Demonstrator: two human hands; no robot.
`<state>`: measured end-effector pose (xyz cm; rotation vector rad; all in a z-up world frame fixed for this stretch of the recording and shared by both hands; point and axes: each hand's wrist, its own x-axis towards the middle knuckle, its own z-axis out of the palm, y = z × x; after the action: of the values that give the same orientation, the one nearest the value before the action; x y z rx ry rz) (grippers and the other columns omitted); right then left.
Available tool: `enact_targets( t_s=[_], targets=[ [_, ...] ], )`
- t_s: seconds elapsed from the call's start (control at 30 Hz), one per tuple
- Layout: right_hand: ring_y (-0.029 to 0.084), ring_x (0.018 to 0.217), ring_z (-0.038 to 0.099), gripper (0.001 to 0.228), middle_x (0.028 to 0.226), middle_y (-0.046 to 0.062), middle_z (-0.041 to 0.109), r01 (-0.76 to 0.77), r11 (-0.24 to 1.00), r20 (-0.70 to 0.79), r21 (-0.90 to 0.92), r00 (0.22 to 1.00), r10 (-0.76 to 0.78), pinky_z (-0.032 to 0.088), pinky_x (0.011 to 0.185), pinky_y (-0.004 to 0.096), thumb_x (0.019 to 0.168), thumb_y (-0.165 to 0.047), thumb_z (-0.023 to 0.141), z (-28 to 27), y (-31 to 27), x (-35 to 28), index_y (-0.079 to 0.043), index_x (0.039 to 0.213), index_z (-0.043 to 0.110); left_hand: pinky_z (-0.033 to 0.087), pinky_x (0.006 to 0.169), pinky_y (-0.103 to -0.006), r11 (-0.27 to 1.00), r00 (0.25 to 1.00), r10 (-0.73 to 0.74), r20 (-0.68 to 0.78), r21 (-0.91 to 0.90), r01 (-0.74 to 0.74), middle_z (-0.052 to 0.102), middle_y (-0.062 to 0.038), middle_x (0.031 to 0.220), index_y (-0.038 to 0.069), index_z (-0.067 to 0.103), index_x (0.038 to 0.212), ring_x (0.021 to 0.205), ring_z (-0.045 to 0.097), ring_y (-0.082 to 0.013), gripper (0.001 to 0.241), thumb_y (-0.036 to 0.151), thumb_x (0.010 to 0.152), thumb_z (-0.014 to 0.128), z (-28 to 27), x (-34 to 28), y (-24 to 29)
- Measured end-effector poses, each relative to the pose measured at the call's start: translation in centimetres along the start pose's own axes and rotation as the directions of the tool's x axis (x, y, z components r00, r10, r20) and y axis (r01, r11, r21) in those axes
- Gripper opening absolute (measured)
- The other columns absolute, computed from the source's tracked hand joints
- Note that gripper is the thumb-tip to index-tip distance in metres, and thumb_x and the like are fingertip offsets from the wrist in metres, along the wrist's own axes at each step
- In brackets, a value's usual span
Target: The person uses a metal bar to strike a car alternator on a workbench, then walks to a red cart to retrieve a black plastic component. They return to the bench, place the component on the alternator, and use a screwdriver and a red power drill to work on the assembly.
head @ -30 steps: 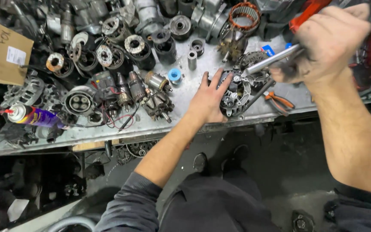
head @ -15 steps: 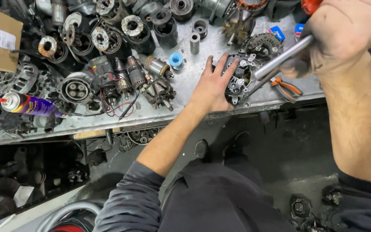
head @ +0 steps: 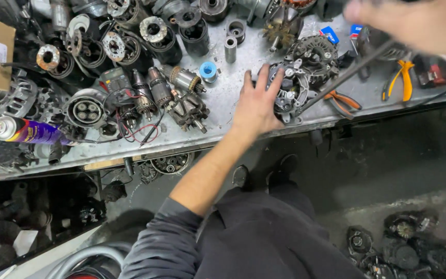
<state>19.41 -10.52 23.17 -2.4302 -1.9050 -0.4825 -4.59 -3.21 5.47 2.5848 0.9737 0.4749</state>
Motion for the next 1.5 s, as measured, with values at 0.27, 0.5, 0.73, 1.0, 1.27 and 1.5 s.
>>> enact_targets(
  t_s=[0.27,0.5,0.73,1.0,1.27,1.5],
  targets=[
    [0.014,0.046,0.039,0.056,0.058,0.0,0.038,-0.494,-0.384,0.241,0.78,0.804,-0.543,0.043,0.065,0.047,0.118,-0.048,0.058,4.4,2.3,-1.7,-0.009,0.078,0.055,0.044,0.106,-0.0625,0.923,0.934,0.351,0.072,-0.193,-0.332,0.037,-0.016,0.158,0.028,0.039,0.149,0.136,0.038,-0.0595,0.139,0.029,0.024,0.101,-1.0,2.7,-3.6],
    [0.015,0.071,0.048,0.037,0.067,-0.003,0.035,-0.206,-0.797,-0.273,0.568,0.866,-0.418,0.047,0.091,0.05,0.093,-0.045,0.073,5.3,-2.5,-4.5,-0.011,0.104,0.063,0.043,0.106,-0.0608,0.93,0.945,0.316,0.078,-0.22,-0.293,0.039,-0.022,0.153,0.03,0.04,0.149,0.137,0.038,-0.0546,0.142,0.031,0.022,0.103,-0.1,2.6,-3.7],
    [0.013,0.064,0.049,0.032,0.075,0.002,0.052,0.206,-0.422,-0.14,0.883,0.973,0.183,0.055,0.07,0.035,0.102,-0.021,0.085,3.1,-7.8,-6.3,-0.006,0.106,0.058,0.043,0.105,-0.0599,0.972,0.978,0.177,0.112,-0.173,-0.156,0.041,-0.025,0.151,0.03,0.038,0.15,0.141,0.037,-0.0491,0.141,0.031,0.024,0.102,-1.1,1.5,-2.0],
    [0.009,0.065,0.056,0.055,0.078,0.001,0.053,0.296,-0.489,-0.298,0.821,0.952,0.077,0.057,0.07,0.029,0.084,-0.046,0.087,2.1,-6.4,-4.2,-0.008,0.113,0.059,0.036,0.106,-0.0696,0.969,0.957,0.232,0.173,-0.126,-0.212,0.041,-0.022,0.151,0.03,0.038,0.149,0.143,0.033,-0.0492,0.14,0.035,0.025,0.104,-2.2,2.9,-2.3],
    [0.016,0.064,0.06,0.035,0.067,0.013,0.066,-0.254,-0.775,-0.179,0.579,0.888,-0.424,0.051,0.065,0.037,0.104,-0.033,0.074,6.9,-1.9,-3.5,0.002,0.098,0.071,0.049,0.101,-0.0568,0.915,0.889,0.402,0.217,-0.135,-0.381,0.046,-0.019,0.149,0.027,0.034,0.153,0.126,0.051,-0.0441,0.145,0.043,0.025,0.101,-2.3,3.8,-2.6],
    [0.007,0.065,0.053,0.038,0.071,-0.002,0.055,0.134,-0.655,-0.255,0.744,0.963,-0.092,0.05,0.066,0.026,0.078,-0.023,0.09,2.9,-6.2,-5.6,-0.008,0.104,0.067,0.05,0.085,-0.0555,0.973,0.961,0.212,0.176,0.055,-0.224,0.054,-0.017,0.138,0.029,0.035,0.153,0.121,0.057,-0.0361,0.144,0.051,0.026,0.099,-3.3,2.1,-0.7]
  ],
)
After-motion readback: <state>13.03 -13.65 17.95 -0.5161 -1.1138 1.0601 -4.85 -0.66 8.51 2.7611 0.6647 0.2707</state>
